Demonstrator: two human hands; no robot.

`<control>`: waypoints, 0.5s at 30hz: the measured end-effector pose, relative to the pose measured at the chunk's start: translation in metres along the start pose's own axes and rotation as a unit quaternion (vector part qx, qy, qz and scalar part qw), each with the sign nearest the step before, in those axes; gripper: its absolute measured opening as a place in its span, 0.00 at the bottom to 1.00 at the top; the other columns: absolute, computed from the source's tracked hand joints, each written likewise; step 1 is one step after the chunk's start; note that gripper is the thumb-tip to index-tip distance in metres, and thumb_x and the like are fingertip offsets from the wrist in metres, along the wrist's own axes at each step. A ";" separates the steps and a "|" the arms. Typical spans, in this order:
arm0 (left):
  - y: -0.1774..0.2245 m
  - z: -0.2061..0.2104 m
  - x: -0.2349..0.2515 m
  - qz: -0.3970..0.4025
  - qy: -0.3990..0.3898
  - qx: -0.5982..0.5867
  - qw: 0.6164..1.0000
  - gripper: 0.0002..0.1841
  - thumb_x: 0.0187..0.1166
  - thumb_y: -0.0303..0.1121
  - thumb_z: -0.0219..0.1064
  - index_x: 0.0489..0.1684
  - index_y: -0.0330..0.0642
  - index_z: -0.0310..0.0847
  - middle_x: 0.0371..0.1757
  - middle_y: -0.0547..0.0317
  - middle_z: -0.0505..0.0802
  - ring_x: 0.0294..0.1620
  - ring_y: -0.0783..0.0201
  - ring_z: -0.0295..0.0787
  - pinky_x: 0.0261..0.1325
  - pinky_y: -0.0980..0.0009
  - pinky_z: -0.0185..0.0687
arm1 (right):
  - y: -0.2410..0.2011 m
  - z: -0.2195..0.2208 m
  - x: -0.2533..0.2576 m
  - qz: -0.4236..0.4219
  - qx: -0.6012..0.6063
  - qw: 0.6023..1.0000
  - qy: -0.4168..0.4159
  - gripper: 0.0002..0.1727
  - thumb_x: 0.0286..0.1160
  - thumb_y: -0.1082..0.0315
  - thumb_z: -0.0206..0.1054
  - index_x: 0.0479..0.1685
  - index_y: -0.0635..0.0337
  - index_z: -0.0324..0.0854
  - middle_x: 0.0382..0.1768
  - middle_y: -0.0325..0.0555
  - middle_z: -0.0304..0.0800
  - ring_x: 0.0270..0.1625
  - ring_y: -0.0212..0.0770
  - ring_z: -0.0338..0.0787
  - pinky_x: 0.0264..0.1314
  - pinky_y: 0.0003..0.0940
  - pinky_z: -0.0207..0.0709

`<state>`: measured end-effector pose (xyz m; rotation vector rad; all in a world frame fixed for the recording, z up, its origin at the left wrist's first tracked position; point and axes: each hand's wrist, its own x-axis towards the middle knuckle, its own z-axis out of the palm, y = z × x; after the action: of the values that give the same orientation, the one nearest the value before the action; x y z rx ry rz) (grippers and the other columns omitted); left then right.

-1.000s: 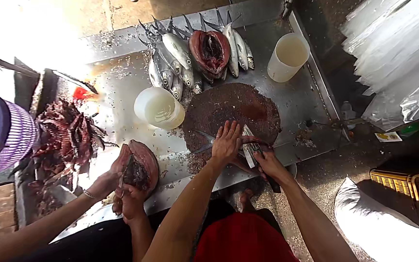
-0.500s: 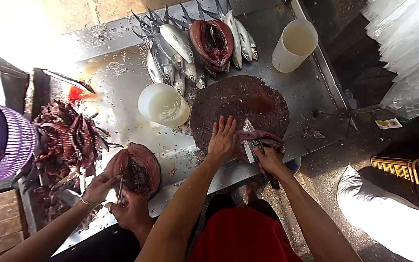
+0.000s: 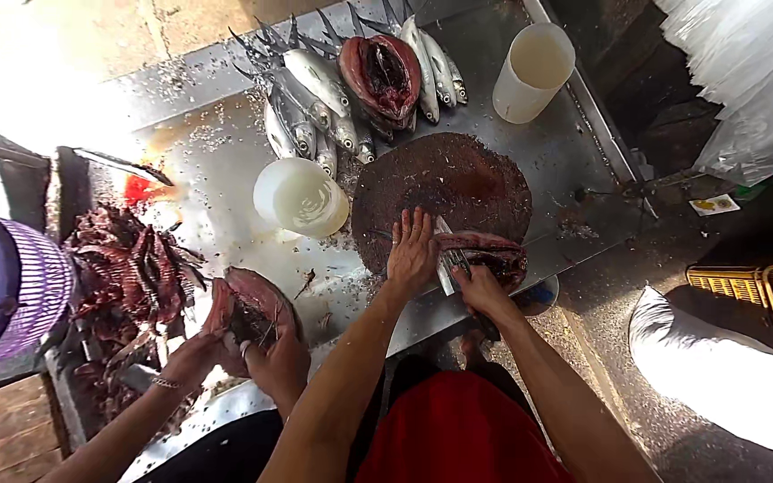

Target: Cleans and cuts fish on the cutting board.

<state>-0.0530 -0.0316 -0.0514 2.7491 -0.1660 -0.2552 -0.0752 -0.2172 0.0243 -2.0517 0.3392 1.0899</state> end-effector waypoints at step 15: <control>0.225 0.007 0.074 0.373 -0.346 0.145 0.848 0.21 0.83 0.30 0.63 0.74 0.39 0.79 0.72 0.41 0.86 0.86 0.39 0.67 0.91 0.38 0.41 | 0.039 0.052 0.002 -0.056 0.074 0.994 0.058 0.23 0.89 0.64 0.60 0.74 0.73 0.75 0.62 0.64 0.86 0.61 0.45 0.88 0.71 0.39 0.78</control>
<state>-0.0005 -0.2529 0.0156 2.4712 -1.5172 -1.0382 -0.1257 -0.2047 -0.0148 -1.9814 0.3474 0.8558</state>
